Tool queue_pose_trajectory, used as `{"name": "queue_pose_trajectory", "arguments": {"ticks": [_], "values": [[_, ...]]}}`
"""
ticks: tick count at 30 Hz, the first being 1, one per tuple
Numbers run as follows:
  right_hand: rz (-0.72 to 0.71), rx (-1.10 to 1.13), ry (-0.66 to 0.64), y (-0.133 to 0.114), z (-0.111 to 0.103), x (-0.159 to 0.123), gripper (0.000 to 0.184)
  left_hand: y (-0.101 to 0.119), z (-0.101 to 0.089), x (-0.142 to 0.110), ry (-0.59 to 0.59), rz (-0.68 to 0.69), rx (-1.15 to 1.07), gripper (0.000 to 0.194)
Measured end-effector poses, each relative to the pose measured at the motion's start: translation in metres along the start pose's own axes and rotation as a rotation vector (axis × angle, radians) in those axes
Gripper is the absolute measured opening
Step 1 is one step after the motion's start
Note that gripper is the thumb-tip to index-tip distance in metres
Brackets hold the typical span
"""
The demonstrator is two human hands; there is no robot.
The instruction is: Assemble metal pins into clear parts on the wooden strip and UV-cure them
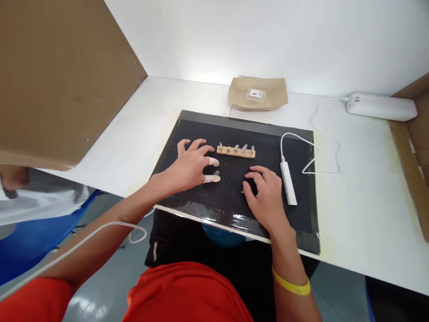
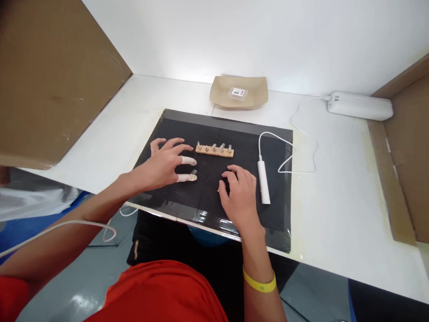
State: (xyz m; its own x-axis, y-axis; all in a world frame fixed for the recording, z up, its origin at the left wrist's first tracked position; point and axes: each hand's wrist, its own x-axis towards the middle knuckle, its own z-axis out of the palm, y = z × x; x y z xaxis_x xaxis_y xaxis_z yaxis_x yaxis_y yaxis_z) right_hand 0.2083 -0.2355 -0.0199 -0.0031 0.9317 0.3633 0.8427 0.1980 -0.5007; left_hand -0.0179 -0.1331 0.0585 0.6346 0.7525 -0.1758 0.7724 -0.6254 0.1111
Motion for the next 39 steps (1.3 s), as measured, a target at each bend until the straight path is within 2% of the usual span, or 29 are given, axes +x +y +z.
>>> {"name": "queue_pose_trajectory", "arguments": {"ticks": [4,7,10,15,22,28,32,36,39], "values": [[-0.004,-0.005,0.003,-0.001,0.0,0.0,0.007,-0.003,-0.009,0.0,-0.112,0.054,0.069,0.039],[-0.007,-0.004,0.003,0.0,0.0,0.0,0.008,-0.003,-0.014,0.001,-0.175,0.078,0.098,0.039],[-0.005,-0.002,0.0,0.0,0.0,0.0,0.008,-0.003,-0.013,0.0,-0.2,0.083,0.093,0.035],[-0.003,-0.005,0.005,0.0,0.0,0.0,0.008,-0.006,-0.004,-0.005,-0.189,0.13,0.125,0.053],[-0.005,-0.008,0.002,0.0,0.0,0.0,0.008,-0.008,-0.008,-0.003,-0.214,0.171,0.124,0.051],[-0.01,-0.007,0.012,0.0,0.0,0.0,0.007,-0.006,-0.015,0.001,-0.246,0.187,0.076,0.04],[-0.01,-0.017,0.013,0.0,0.001,0.0,0.007,-0.008,-0.014,0.003,-0.214,0.208,0.051,0.028],[-0.009,-0.01,0.017,0.001,0.001,0.0,0.007,-0.008,-0.014,0.005,-0.216,0.195,0.064,0.03],[-0.001,0.001,0.012,0.001,0.001,0.0,0.008,-0.005,-0.017,0.008,-0.235,0.183,0.071,0.022]]}}
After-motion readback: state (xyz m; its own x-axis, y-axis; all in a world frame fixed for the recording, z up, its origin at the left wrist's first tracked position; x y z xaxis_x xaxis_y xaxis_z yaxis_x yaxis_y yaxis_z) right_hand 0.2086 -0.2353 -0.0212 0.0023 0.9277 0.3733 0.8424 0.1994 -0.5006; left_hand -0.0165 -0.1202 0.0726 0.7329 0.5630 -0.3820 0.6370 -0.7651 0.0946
